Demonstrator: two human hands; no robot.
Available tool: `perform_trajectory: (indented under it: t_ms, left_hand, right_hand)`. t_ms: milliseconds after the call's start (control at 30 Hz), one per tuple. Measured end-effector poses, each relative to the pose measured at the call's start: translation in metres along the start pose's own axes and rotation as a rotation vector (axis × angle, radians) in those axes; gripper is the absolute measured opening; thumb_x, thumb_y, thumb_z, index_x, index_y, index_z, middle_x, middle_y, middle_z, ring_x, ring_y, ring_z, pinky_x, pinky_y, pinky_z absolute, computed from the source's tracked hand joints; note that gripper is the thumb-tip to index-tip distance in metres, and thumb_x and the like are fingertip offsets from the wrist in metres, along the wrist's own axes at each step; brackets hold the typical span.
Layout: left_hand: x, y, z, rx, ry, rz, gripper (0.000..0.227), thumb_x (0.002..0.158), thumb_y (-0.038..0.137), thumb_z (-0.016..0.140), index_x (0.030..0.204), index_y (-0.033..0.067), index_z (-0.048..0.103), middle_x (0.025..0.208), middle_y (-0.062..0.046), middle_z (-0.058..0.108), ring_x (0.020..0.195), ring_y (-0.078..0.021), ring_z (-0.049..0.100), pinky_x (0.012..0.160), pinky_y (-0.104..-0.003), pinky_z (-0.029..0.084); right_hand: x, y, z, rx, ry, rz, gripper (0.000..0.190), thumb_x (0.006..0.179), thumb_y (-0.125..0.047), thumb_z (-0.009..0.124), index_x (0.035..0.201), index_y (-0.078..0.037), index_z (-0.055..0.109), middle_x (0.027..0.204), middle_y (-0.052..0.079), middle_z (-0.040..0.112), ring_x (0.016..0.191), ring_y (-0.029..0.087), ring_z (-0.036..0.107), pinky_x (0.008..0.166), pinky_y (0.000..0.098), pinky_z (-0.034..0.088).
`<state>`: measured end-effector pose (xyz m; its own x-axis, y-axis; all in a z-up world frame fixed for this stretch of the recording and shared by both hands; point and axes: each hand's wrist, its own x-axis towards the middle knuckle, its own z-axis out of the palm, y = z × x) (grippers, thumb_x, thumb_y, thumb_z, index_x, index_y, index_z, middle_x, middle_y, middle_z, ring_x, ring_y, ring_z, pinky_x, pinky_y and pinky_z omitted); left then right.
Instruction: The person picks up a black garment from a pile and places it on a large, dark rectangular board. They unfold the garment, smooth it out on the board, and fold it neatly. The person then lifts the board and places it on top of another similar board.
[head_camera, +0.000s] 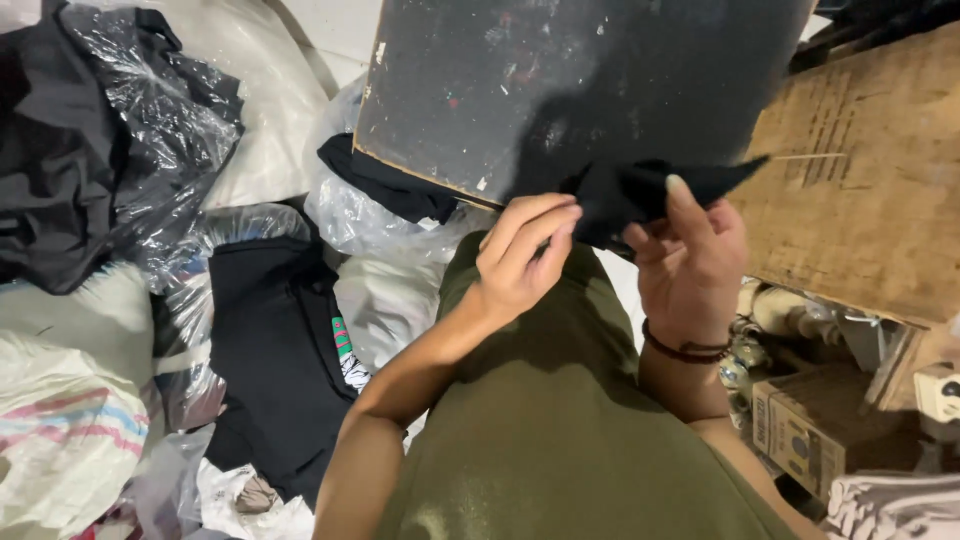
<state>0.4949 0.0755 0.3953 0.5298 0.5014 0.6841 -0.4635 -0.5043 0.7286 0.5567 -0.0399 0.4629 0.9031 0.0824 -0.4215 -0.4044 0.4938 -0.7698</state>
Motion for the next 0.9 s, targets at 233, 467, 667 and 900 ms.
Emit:
perform_trajectory:
  t_ms: [233, 467, 667, 900]
  left_hand:
    - [0.005, -0.015, 0.010, 0.153, -0.370, -0.057, 0.074, 0.081, 0.063, 0.078, 0.133, 0.0162, 0.055, 0.129, -0.006, 0.055, 0.116, -0.0288, 0.056, 0.104, -0.042, 0.045]
    - [-0.019, -0.048, 0.036, 0.182, -0.464, -0.178, 0.120, 0.072, 0.008, 0.094, 0.159, 0.0176, 0.012, 0.162, -0.020, 0.024, 0.153, -0.0397, 0.034, 0.118, -0.051, 0.039]
    - [0.021, -0.042, 0.034, -0.015, -0.136, 0.034, 0.031, 0.096, 0.004, 0.052, 0.127, 0.0020, 0.056, 0.125, -0.022, 0.058, 0.113, -0.0330, 0.063, 0.100, -0.040, 0.056]
    - [0.062, -0.014, 0.025, -0.173, -0.061, 0.041, 0.011, 0.086, -0.009, 0.070, 0.093, -0.0021, 0.074, 0.089, -0.015, 0.067, 0.070, -0.0251, 0.064, 0.065, -0.035, 0.057]
  right_hand:
    - [0.019, -0.029, -0.015, -0.105, 0.050, 0.003, 0.013, 0.094, -0.011, 0.071, 0.082, -0.006, 0.068, 0.080, 0.008, 0.073, 0.068, 0.016, 0.071, 0.060, 0.0241, 0.063]
    - [0.042, -0.034, -0.038, 0.111, -0.182, 0.138, 0.015, 0.102, -0.006, 0.057, 0.101, -0.008, 0.072, 0.103, 0.007, 0.075, 0.082, 0.015, 0.071, 0.059, 0.0247, 0.050]
    - [0.055, -0.041, -0.039, 0.282, -0.275, 0.232, 0.024, 0.107, -0.011, 0.051, 0.118, -0.002, 0.070, 0.108, 0.013, 0.074, 0.091, 0.027, 0.073, 0.089, 0.0458, 0.062]
    - [0.072, -0.031, -0.035, 0.273, -0.327, 0.169, 0.025, 0.104, -0.011, 0.051, 0.106, -0.003, 0.073, 0.104, 0.013, 0.075, 0.090, 0.025, 0.074, 0.095, 0.0468, 0.061]
